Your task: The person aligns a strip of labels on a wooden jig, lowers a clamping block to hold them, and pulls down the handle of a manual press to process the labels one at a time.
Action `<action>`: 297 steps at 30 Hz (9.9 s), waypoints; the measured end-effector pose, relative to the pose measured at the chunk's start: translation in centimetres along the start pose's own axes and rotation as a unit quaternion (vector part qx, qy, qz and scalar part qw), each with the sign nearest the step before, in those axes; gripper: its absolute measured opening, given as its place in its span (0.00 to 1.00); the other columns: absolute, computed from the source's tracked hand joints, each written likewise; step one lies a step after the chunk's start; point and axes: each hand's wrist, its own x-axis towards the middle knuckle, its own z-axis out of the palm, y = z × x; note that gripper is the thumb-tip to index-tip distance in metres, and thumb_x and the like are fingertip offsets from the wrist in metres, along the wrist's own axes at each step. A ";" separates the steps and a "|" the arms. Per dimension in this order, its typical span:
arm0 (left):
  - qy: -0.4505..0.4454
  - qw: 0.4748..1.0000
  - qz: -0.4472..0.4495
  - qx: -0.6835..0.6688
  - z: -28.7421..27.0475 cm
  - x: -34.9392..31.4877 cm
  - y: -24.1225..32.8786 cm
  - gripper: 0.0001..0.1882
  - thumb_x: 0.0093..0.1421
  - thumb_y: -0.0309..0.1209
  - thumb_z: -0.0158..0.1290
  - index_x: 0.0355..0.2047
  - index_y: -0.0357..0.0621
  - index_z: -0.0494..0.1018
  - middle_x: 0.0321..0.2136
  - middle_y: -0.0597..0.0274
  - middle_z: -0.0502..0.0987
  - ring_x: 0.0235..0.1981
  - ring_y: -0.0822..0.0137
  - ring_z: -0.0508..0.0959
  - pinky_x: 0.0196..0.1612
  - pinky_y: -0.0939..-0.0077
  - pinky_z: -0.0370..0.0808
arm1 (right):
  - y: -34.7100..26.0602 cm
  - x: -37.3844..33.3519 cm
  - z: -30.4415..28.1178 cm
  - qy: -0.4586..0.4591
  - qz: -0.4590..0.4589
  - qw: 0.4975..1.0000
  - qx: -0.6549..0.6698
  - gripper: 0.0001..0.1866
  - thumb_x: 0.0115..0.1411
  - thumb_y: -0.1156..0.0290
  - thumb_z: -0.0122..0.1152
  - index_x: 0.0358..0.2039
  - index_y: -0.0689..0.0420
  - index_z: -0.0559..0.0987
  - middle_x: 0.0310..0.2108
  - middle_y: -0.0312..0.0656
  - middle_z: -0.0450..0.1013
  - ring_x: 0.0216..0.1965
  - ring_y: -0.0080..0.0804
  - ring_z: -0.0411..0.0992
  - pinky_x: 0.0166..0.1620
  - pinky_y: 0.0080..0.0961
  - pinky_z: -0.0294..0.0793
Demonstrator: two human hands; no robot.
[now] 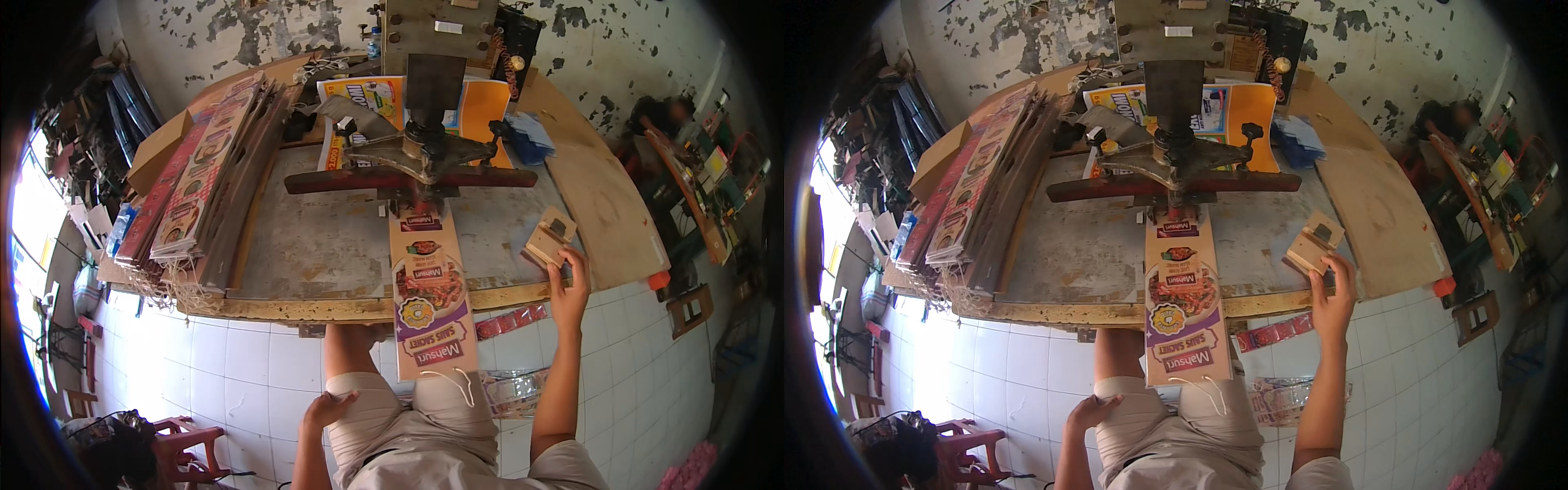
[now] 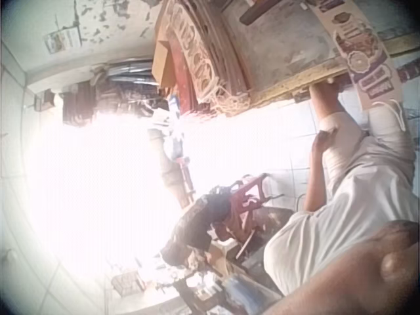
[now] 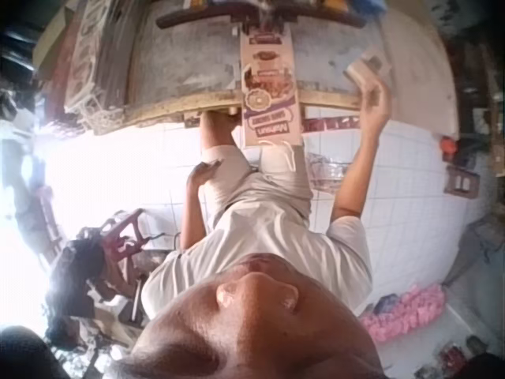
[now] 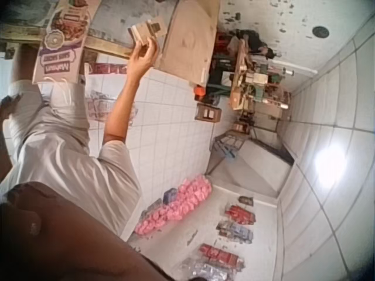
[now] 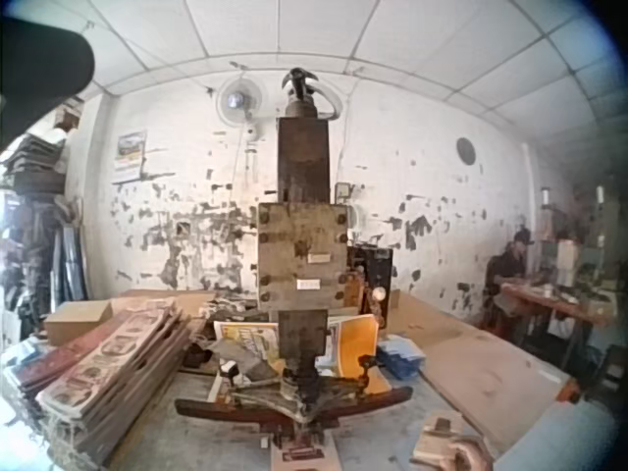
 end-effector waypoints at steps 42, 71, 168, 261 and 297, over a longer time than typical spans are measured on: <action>-0.245 0.204 0.742 -0.590 -8.3 -33.5 24.1 0.47 0.81 0.69 0.35 0.63 0.33 0.80 0.46 0.42 0.88 0.40 0.52 0.84 0.41 0.65 0.81 | 1.7 -11.2 8.5 0.125 -0.128 0.980 -0.084 0.34 0.83 0.50 0.46 0.75 0.64 0.66 0.78 0.57 0.62 0.81 0.70 0.52 0.79 0.69 0.48; -0.112 0.267 0.907 -0.307 -7.0 -24.6 24.7 0.55 0.75 0.74 0.30 0.58 0.27 0.79 0.50 0.41 0.87 0.57 0.44 0.81 0.63 0.52 0.73 | 1.6 -10.8 8.9 0.119 -0.129 0.981 -0.083 0.33 0.83 0.50 0.45 0.76 0.62 0.64 0.79 0.57 0.60 0.81 0.72 0.50 0.78 0.71 0.46; 0.676 0.590 0.441 -0.001 -4.8 3.4 11.9 0.33 0.71 0.48 0.57 0.69 0.43 0.68 0.77 0.37 0.63 0.79 0.27 0.54 0.79 0.19 0.43 | -7.4 -12.4 3.5 -0.056 -0.036 0.992 0.105 0.44 0.80 0.34 0.43 0.73 0.64 0.71 0.78 0.55 0.65 0.82 0.60 0.54 0.80 0.60 0.50; -0.097 0.507 0.674 -0.529 -31.5 13.4 47.4 0.14 0.77 0.34 0.62 0.53 0.35 0.80 0.40 0.65 0.84 0.37 0.74 0.80 0.38 0.73 0.78 | -14.6 -5.3 2.7 -0.308 -0.160 0.938 0.002 0.33 0.69 0.44 0.69 0.62 0.57 0.85 0.70 0.54 0.76 0.73 0.60 0.72 0.70 0.58 0.71; 0.010 0.541 0.627 -0.560 -32.8 7.6 42.8 0.15 0.74 0.28 0.61 0.58 0.36 0.80 0.47 0.62 0.87 0.43 0.71 0.83 0.45 0.73 0.80 | -14.5 -2.6 6.5 -0.312 -0.169 0.935 -0.005 0.32 0.67 0.50 0.72 0.65 0.55 0.83 0.74 0.49 0.73 0.78 0.54 0.67 0.75 0.60 0.64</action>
